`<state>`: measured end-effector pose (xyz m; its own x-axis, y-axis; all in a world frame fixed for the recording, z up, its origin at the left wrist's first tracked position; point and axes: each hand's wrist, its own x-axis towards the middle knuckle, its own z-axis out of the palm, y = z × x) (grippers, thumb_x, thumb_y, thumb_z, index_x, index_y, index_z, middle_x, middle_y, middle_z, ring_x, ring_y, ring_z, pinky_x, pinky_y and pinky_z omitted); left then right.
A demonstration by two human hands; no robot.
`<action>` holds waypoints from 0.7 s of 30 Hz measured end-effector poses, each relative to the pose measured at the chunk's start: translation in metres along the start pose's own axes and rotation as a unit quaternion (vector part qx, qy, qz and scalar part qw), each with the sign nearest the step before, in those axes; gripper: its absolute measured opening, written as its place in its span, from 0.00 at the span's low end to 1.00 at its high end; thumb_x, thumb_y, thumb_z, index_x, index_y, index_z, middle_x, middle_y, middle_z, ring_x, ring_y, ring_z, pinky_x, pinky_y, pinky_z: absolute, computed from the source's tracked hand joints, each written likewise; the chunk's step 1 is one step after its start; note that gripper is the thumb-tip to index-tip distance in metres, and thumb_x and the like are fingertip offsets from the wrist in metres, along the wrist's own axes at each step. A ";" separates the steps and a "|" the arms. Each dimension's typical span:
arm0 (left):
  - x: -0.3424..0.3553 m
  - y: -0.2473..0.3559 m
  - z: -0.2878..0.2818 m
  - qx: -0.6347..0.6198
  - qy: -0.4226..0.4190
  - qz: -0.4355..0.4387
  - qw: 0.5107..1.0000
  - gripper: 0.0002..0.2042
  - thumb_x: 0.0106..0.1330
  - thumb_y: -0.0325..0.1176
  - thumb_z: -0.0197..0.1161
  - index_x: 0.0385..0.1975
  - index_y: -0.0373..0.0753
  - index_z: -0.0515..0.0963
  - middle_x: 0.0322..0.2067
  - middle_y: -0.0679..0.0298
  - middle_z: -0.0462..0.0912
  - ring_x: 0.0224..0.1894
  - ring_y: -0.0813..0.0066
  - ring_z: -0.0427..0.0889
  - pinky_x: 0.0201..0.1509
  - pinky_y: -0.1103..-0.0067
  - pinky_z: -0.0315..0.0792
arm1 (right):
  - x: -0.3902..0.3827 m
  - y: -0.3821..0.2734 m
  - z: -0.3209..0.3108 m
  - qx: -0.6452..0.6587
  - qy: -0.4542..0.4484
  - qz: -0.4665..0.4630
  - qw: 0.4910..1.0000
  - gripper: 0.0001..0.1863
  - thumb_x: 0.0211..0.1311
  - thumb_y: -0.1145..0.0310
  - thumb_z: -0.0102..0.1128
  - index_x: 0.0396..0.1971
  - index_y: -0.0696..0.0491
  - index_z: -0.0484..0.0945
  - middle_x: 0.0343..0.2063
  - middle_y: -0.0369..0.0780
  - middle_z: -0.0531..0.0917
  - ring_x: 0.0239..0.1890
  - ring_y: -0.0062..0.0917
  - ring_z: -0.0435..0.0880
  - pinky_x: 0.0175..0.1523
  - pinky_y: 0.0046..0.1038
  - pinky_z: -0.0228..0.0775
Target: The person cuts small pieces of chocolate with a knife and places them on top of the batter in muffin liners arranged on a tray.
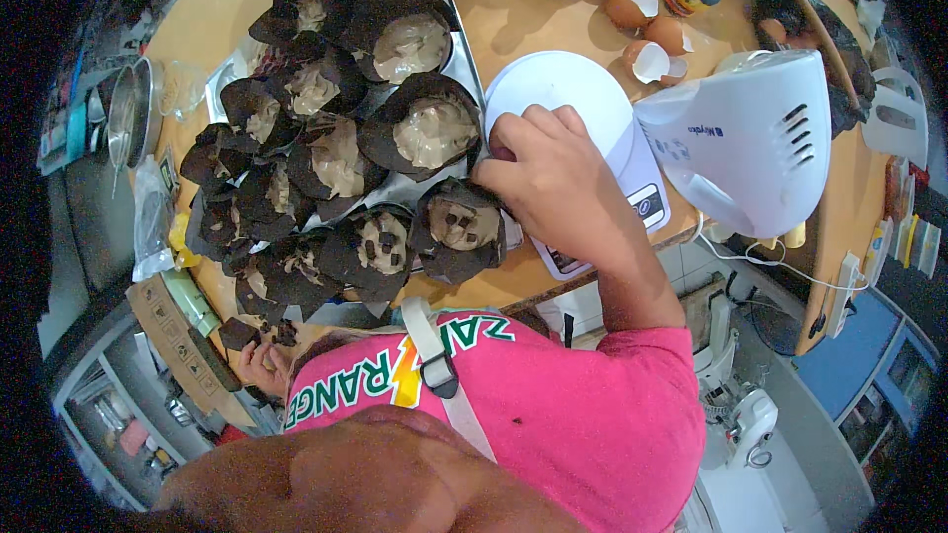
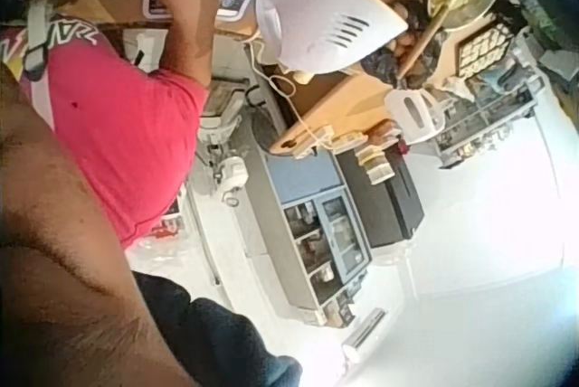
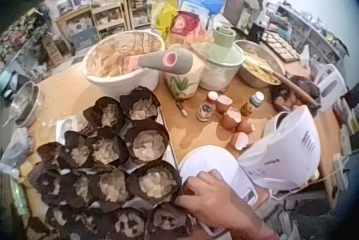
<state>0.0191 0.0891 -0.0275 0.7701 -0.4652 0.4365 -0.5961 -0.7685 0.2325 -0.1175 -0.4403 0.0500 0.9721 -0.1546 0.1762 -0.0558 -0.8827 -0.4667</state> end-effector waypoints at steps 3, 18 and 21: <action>-0.002 0.001 -0.001 0.000 -0.006 -0.010 1.000 0.06 0.64 0.30 0.63 0.37 0.36 0.79 0.46 0.52 0.75 0.51 0.56 0.71 0.57 0.65 0.63 | 0.001 0.002 0.002 0.031 0.029 -0.007 0.999 0.06 0.49 0.71 0.60 0.28 0.48 0.83 0.28 0.35 0.72 0.34 0.31 0.73 0.40 0.31 0.60; 0.000 0.002 -0.007 -0.002 -0.024 -0.005 1.000 0.07 0.64 0.32 0.62 0.38 0.38 0.78 0.46 0.52 0.75 0.51 0.56 0.71 0.57 0.65 0.62 | 0.014 -0.003 0.001 0.023 0.120 -0.102 0.987 0.10 0.42 0.69 0.64 0.29 0.43 0.86 0.30 0.33 0.74 0.35 0.30 0.73 0.41 0.32 0.63; 0.003 0.003 -0.003 -0.005 -0.012 0.005 1.000 0.07 0.64 0.32 0.62 0.38 0.38 0.78 0.46 0.53 0.75 0.51 0.56 0.71 0.58 0.64 0.62 | 0.015 -0.004 -0.001 0.020 0.126 -0.101 0.987 0.08 0.42 0.70 0.65 0.27 0.45 0.85 0.31 0.33 0.75 0.35 0.31 0.74 0.41 0.33 0.64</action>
<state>0.0187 0.0872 -0.0226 0.7696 -0.4830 0.4176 -0.6056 -0.7594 0.2378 -0.1033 -0.4397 0.0552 0.8747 -0.0882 0.4766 0.1468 -0.8889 -0.4339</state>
